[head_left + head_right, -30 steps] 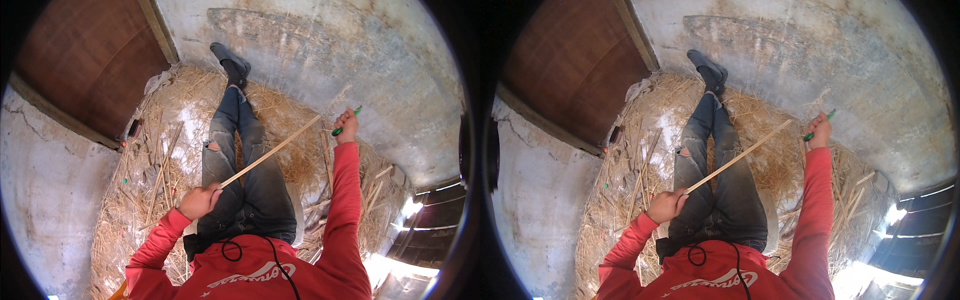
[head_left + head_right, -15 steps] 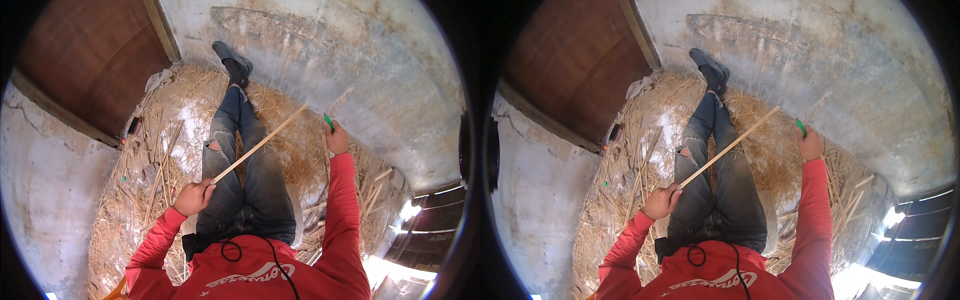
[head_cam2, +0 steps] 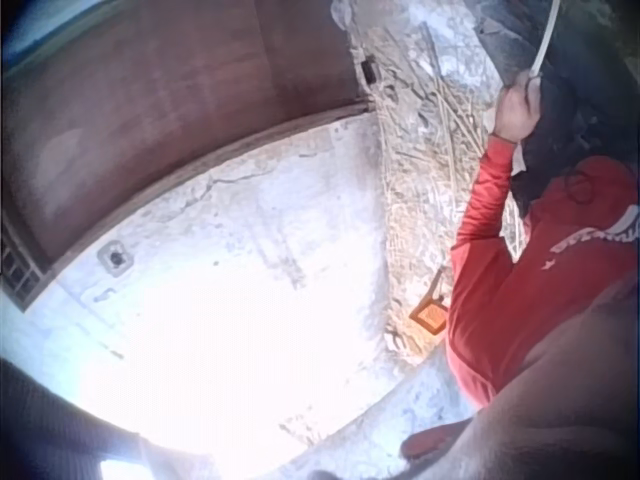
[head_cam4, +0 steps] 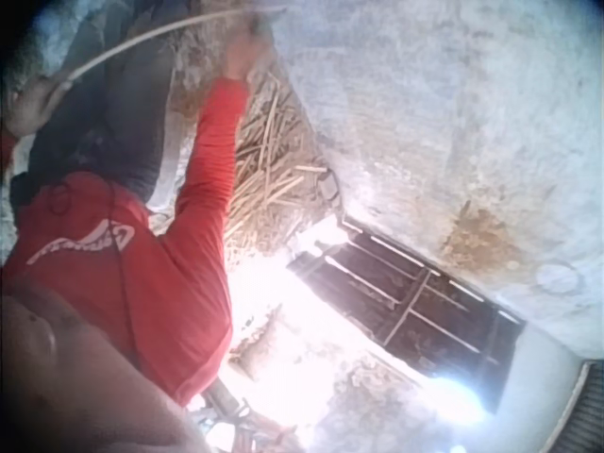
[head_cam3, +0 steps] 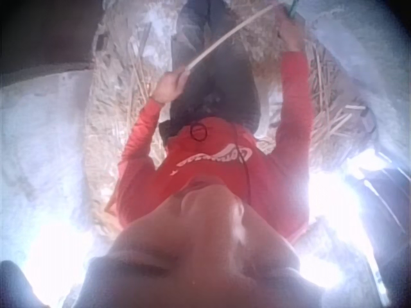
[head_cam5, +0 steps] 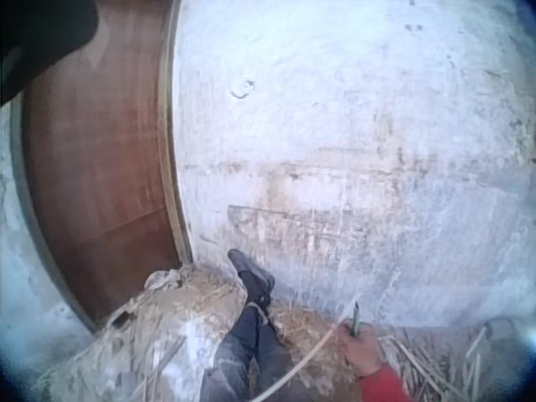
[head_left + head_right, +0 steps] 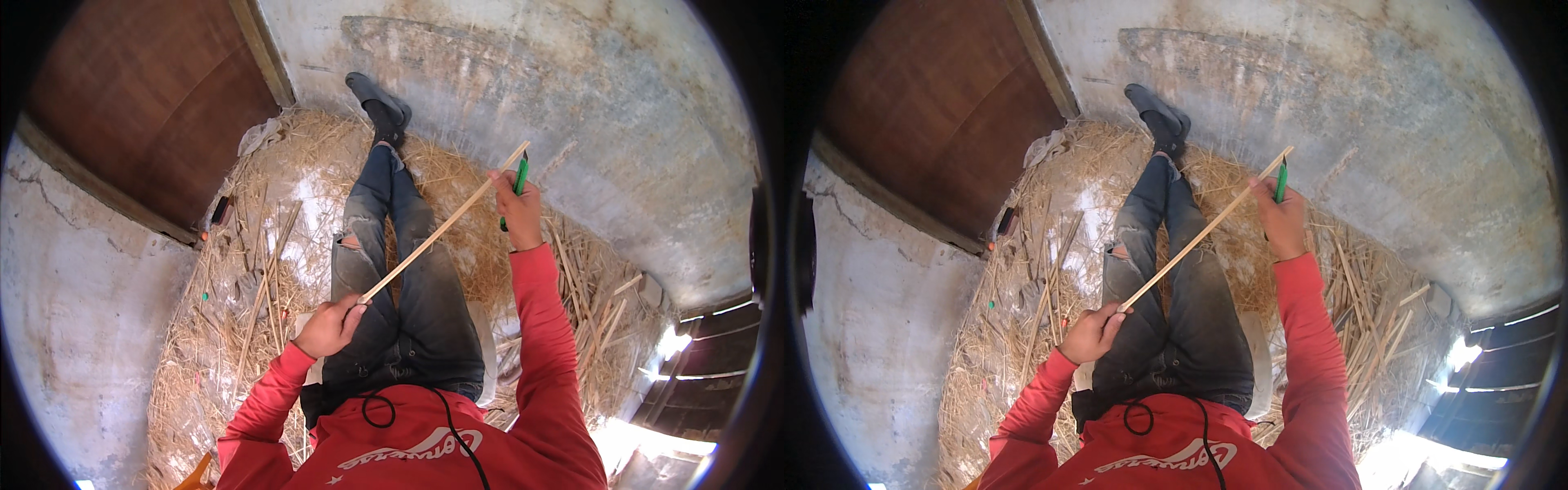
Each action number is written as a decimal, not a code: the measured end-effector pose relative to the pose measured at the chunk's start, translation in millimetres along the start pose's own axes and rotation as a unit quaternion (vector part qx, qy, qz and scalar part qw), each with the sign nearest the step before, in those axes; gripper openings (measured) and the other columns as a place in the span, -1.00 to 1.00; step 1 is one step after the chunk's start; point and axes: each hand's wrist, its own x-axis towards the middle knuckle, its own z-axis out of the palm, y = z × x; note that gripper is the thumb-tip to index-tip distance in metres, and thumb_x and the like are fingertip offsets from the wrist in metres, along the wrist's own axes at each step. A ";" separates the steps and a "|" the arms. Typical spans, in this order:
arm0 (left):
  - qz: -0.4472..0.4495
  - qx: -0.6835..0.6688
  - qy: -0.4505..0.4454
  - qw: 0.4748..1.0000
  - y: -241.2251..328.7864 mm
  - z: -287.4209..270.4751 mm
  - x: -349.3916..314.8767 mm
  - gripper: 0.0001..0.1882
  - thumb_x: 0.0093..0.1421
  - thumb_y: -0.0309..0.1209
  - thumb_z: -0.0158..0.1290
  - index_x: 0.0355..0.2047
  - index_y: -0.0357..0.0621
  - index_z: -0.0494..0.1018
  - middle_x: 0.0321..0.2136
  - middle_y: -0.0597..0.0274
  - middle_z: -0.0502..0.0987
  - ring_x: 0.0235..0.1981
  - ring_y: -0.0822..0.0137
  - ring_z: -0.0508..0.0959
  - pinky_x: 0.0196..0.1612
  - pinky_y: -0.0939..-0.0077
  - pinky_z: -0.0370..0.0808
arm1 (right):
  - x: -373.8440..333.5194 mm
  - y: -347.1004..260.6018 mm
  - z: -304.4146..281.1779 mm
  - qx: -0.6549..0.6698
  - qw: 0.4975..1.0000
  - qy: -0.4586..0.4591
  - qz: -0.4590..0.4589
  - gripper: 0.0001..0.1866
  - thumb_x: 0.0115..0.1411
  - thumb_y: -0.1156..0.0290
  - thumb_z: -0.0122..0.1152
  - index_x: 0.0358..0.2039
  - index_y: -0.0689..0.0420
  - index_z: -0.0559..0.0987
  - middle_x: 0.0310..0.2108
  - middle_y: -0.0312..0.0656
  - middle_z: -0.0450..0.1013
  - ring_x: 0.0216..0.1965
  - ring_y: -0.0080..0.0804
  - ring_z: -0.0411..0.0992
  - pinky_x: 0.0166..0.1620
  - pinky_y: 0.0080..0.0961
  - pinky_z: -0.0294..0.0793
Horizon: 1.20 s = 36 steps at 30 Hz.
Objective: The person scrapes a bamboo stick with a utility knife and trims another piece of wood with a larger blade. They handle the bamboo sticks one at a time while sitting on the ground.
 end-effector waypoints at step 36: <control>-0.169 0.091 -0.060 0.980 -131.8 -36.9 -176.9 -0.65 0.53 -0.21 -0.14 -0.22 -0.21 0.50 -0.46 -0.12 0.61 -0.40 -0.23 0.63 -0.30 0.01 0.55 | -130.9 116.3 138.7 -0.428 0.883 -0.172 0.083 -0.53 0.49 -0.07 -0.14 -0.02 0.05 0.53 -0.26 0.25 0.59 -0.19 0.42 0.51 -0.09 0.26 0.48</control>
